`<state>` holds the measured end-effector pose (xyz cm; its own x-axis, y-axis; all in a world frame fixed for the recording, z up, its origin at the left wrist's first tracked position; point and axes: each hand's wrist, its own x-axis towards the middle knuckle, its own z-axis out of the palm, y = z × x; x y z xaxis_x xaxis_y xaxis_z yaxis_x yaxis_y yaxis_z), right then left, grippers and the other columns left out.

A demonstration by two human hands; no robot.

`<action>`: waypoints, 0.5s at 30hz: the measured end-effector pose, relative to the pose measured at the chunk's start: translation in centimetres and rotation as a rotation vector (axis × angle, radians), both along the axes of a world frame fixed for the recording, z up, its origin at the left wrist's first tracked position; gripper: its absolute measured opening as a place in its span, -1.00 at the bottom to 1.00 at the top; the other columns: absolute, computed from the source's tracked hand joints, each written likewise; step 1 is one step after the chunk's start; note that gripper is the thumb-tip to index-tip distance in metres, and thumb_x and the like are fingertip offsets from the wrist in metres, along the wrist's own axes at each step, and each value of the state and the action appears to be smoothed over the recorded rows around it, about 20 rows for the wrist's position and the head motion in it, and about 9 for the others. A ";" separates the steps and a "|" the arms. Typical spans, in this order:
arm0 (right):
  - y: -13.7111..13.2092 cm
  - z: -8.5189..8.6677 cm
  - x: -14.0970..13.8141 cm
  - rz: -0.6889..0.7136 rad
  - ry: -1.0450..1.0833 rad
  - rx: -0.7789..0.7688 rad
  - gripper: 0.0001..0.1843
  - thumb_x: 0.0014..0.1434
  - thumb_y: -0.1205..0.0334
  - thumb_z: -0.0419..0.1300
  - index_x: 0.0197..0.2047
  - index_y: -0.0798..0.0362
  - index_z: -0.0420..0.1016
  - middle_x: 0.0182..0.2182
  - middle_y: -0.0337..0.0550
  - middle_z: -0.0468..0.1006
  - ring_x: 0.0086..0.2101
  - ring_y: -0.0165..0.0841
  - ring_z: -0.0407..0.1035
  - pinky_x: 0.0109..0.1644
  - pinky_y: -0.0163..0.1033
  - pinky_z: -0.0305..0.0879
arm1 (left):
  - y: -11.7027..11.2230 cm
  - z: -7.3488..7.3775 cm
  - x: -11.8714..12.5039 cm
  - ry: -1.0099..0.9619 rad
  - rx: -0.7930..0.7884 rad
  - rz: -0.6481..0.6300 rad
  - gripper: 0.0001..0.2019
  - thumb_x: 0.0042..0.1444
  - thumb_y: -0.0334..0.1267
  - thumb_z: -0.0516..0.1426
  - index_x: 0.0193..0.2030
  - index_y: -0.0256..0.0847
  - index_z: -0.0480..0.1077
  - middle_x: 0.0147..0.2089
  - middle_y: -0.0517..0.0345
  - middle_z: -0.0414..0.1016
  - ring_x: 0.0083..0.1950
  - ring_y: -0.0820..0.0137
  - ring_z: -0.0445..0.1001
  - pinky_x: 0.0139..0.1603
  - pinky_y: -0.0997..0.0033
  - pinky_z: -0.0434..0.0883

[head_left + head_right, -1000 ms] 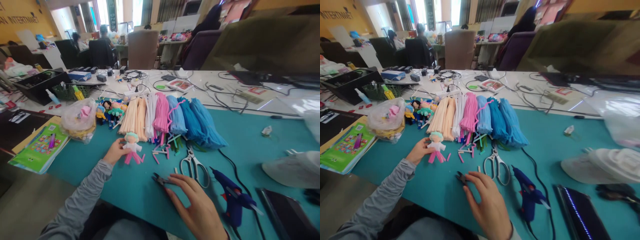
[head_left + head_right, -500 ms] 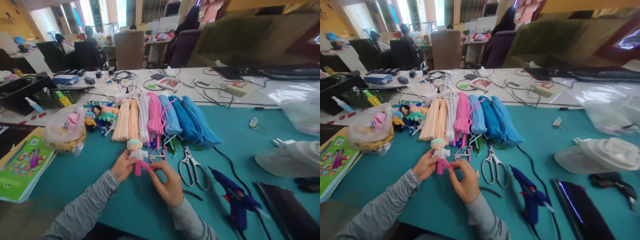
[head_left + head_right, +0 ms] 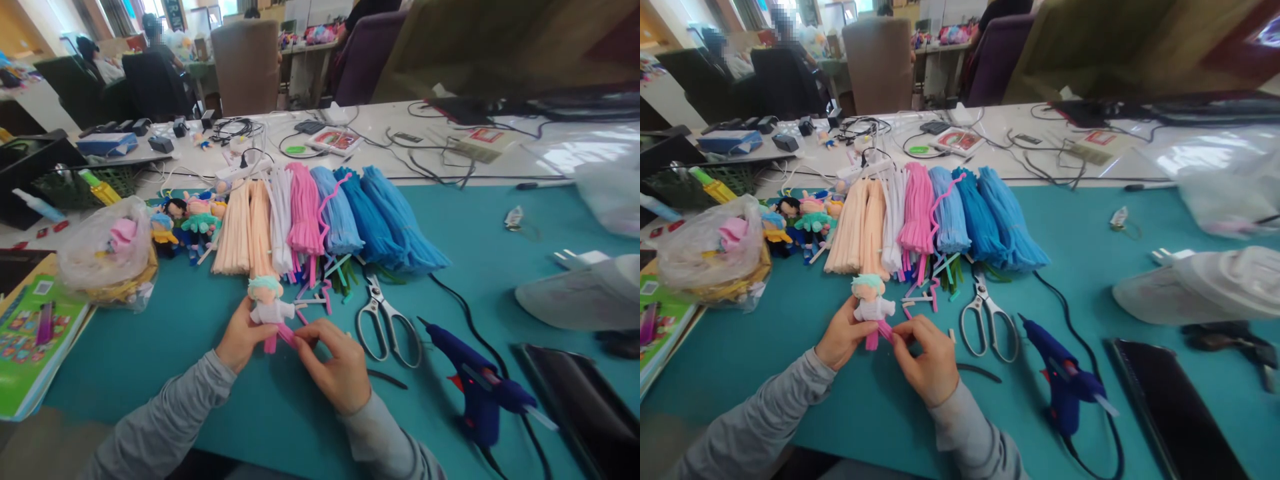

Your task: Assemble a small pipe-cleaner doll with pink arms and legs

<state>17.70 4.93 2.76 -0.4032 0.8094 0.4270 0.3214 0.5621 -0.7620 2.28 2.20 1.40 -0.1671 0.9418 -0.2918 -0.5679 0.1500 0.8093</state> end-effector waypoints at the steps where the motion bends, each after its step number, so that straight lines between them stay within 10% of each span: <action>1: 0.0 -0.1 0.0 0.000 -0.003 -0.005 -0.83 0.14 0.33 0.11 -0.48 0.02 0.42 -0.60 -0.26 0.43 -0.58 -0.44 0.33 -0.50 -0.34 0.29 | 0.0 0.0 0.0 -0.001 -0.005 0.000 -0.49 -0.33 -0.47 0.31 -0.13 -0.20 0.37 -0.26 0.16 0.59 -0.22 0.31 0.55 -0.12 0.33 0.43; 15: 0.0 -0.4 -0.2 0.024 -0.011 -0.021 -0.80 0.13 0.36 0.10 -0.52 0.03 0.40 -0.62 -0.29 0.39 -0.61 -0.46 0.31 -0.53 -0.38 0.25 | -0.1 -0.6 0.2 0.036 0.001 -0.045 -0.48 -0.27 -0.46 0.29 -0.08 -0.19 0.33 -0.24 0.17 0.55 -0.17 0.36 0.52 -0.09 0.40 0.38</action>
